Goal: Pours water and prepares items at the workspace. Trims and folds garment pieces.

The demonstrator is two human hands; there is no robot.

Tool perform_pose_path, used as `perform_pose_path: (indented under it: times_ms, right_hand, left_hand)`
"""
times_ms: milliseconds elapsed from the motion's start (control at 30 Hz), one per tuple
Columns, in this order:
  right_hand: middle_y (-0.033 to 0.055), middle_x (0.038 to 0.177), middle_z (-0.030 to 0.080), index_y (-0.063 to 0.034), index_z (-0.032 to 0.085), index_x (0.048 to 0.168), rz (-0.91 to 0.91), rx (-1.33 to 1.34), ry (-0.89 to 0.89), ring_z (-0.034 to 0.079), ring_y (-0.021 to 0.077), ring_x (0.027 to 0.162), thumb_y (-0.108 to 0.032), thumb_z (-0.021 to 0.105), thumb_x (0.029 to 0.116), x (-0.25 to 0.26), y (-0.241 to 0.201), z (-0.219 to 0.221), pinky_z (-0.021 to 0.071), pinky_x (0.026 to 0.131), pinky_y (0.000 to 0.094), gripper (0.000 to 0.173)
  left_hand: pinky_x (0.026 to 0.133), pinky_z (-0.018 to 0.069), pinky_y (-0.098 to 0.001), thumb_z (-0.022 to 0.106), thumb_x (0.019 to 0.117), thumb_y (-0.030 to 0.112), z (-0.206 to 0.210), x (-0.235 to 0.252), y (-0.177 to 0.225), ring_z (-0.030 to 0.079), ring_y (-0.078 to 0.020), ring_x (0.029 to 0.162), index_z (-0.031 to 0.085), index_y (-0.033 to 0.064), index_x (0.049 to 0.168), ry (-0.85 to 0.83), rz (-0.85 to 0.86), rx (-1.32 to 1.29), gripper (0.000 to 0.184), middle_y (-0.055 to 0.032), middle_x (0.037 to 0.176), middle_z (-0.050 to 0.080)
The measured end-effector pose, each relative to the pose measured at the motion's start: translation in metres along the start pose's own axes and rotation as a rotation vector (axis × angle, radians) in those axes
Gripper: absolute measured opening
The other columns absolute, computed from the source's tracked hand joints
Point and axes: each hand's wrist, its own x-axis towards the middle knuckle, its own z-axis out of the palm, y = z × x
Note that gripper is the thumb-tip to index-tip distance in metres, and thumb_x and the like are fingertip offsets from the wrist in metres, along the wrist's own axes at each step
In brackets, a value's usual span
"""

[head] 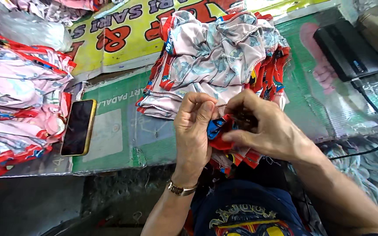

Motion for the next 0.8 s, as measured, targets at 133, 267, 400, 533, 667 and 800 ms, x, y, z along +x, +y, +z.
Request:
perform_pose_path:
  times_ms: [133,267,400,533,667,800]
  right_hand:
    - [-0.0003,0.074,0.059,-0.0052,0.065,0.099,0.107,0.476,-0.013,0.050,0.0031,0.053,-0.006,0.054,0.1011,0.002,0.005,-0.003,0.0445,0.045,0.0159,0.011]
    - [0.0024,0.066,0.057,-0.0031,0.066,0.096,0.232,0.840,-0.007,0.044,0.0022,0.044,-0.012,0.050,0.1060,0.002,0.009,-0.005,0.0408,0.040,0.0152,0.021]
    - [0.0013,0.064,0.055,-0.0042,0.065,0.092,0.239,0.862,0.002,0.043,0.0007,0.044,-0.011,0.051,0.1058,0.005,0.010,-0.004,0.0381,0.040,0.0134,0.021]
    - [0.0010,0.064,0.053,-0.0057,0.065,0.095,0.244,0.819,0.012,0.041,0.0017,0.045,-0.013,0.052,0.1058,0.005,0.013,-0.003,0.0360,0.039,0.0142,0.018]
    - [0.0012,0.066,0.051,-0.0065,0.064,0.102,0.254,0.793,0.033,0.039,0.0026,0.043,-0.017,0.050,0.1070,0.005,0.013,-0.003,0.0346,0.037,0.0149,0.018]
    - [0.0007,0.065,0.048,-0.0069,0.062,0.103,0.270,0.825,0.033,0.036,0.0027,0.042,-0.020,0.046,0.1083,0.005,0.012,-0.002,0.0326,0.036,0.0147,0.022]
  left_hand:
    - [0.055,0.0488,-0.0165,0.042,0.1109,0.024,-0.004,0.001,0.001,0.052,-0.0029,0.058,0.059,0.0162,0.106,-0.019,-0.126,-0.126,0.020,0.0044,0.070,0.050]
    - [0.060,0.0533,-0.0212,0.036,0.1098,0.046,-0.011,0.002,-0.001,0.058,-0.0045,0.063,0.062,0.0165,0.113,-0.131,-0.172,-0.090,0.040,0.0042,0.073,0.057]
    - [0.062,0.0542,-0.0191,0.072,0.0942,0.029,-0.011,0.002,-0.001,0.060,-0.0040,0.069,0.056,0.0143,0.120,-0.222,-0.079,0.151,0.034,0.0038,0.082,0.059]
    - [0.062,0.0535,-0.0193,0.061,0.1003,0.006,-0.005,0.003,-0.003,0.060,-0.0052,0.069,0.063,0.0073,0.101,-0.169,-0.006,0.255,0.002,0.0001,0.082,0.061]
    - [0.065,0.0546,-0.0209,0.047,0.1091,0.018,-0.004,0.005,-0.007,0.060,-0.0048,0.073,0.062,0.0113,0.098,-0.141,-0.037,0.169,0.019,0.0015,0.084,0.059]
    - [0.064,0.0551,-0.0213,0.043,0.1105,0.020,-0.001,0.004,-0.007,0.061,-0.0056,0.073,0.060,0.0130,0.100,-0.114,-0.030,0.158,0.021,0.0012,0.085,0.058]
